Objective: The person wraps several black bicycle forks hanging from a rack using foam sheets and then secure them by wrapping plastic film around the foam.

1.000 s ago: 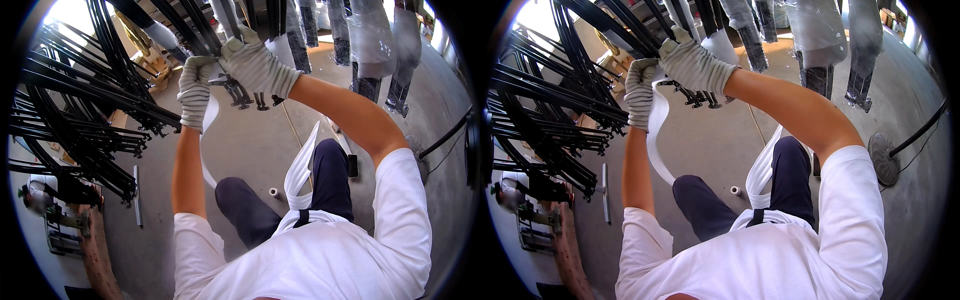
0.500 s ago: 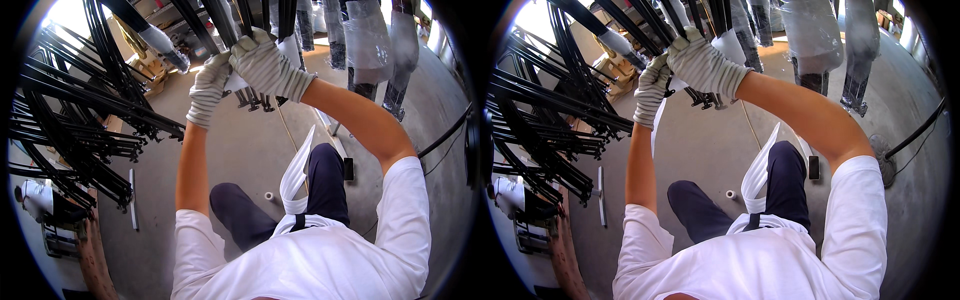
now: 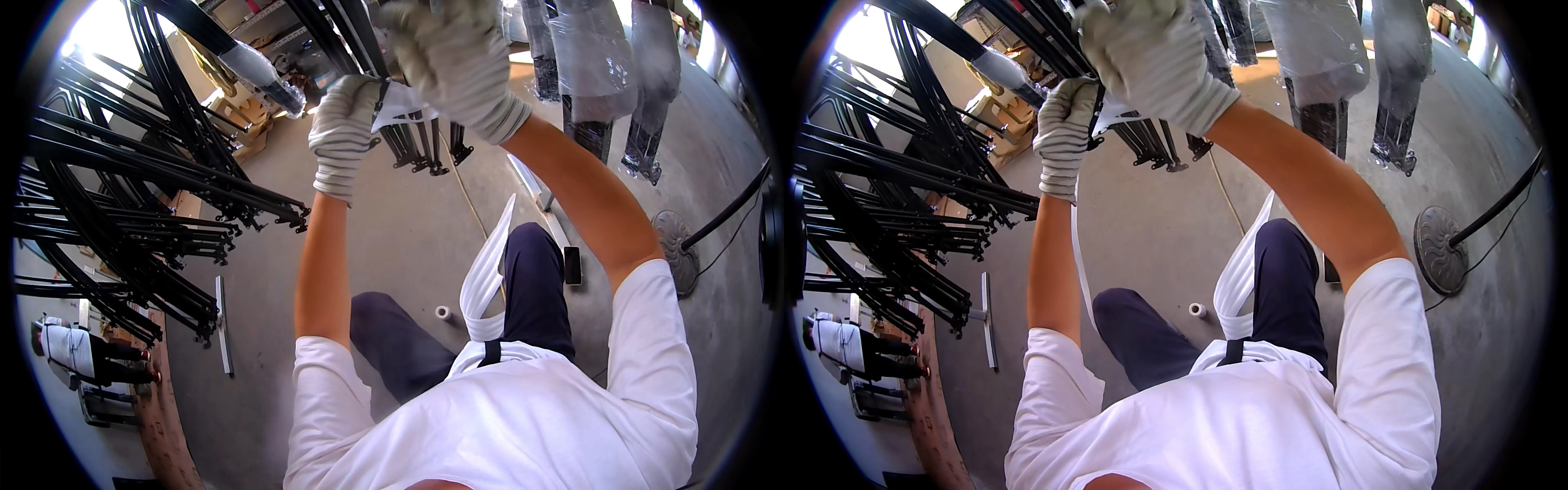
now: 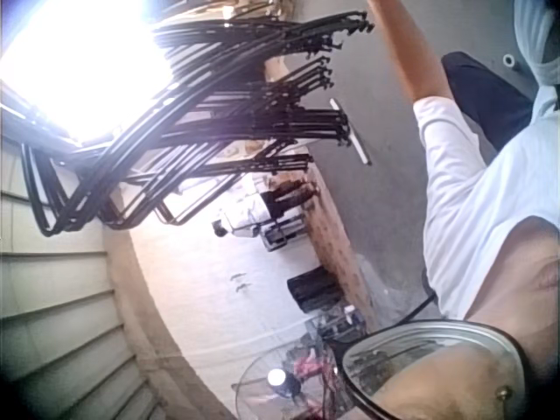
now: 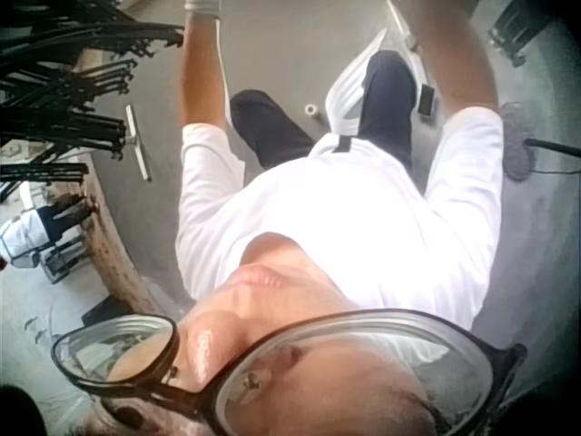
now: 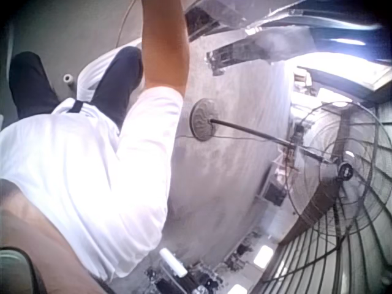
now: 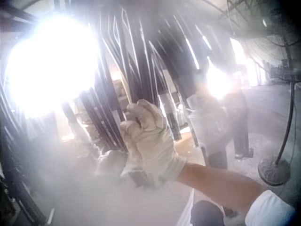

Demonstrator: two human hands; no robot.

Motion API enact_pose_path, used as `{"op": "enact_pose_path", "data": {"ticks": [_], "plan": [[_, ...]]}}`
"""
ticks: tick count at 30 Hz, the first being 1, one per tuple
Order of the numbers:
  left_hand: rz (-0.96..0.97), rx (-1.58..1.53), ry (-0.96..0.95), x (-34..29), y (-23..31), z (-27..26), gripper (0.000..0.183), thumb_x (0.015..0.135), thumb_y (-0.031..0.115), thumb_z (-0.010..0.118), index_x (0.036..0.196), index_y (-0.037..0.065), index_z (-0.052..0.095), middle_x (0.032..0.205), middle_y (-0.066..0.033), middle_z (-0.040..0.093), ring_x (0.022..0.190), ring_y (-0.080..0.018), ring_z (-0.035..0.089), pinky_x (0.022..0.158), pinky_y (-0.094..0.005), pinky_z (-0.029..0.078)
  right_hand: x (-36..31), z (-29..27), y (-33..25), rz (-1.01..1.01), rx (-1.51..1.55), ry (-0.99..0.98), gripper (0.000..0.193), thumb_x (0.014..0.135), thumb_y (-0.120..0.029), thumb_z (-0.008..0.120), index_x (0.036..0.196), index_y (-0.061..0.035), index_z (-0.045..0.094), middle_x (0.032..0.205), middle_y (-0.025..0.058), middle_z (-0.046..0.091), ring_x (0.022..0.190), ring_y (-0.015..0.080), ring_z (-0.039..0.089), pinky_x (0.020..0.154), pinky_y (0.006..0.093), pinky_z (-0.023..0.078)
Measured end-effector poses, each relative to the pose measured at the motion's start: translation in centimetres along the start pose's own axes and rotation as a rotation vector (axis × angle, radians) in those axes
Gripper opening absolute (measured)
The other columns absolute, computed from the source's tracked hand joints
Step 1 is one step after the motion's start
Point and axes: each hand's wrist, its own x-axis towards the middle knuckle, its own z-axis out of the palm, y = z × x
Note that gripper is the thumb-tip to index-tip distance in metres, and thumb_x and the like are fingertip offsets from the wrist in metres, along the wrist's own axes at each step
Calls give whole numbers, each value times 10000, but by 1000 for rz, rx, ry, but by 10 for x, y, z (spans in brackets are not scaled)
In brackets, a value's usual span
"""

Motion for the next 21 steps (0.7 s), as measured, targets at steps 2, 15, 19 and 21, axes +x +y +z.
{"op": "enact_pose_path", "data": {"ticks": [2,15,19,21], "plan": [[133,89,34,0,1,1,70,732,40,525,781,-3,552,731,-42,539,681,-114,500,615,-225,412,17,-8,-5,145,29,156,104,691,-65,515,792,-43,523,889,114,489,808,227,498,702,296,414],[-229,-658,449,-26,8,24,105,805,93,468,861,40,540,817,-35,560,717,-85,494,654,-190,406,9,-15,-32,197,-50,-187,200,744,-222,479,807,-35,502,714,70,550,647,204,551,596,318,466],[-401,-936,522,-33,33,25,124,831,101,425,893,42,515,812,-38,548,732,-96,509,654,-197,438,20,-10,-61,528,35,-443,283,757,-282,499,886,-33,462,652,97,555,604,247,563,579,336,461],[-323,-765,456,-33,27,20,135,837,135,422,871,40,512,819,-60,543,766,-127,528,660,-250,482,23,-20,-51,495,21,-509,321,771,-297,494,942,-27,468,697,100,575,647,214,578,606,302,468]]}}
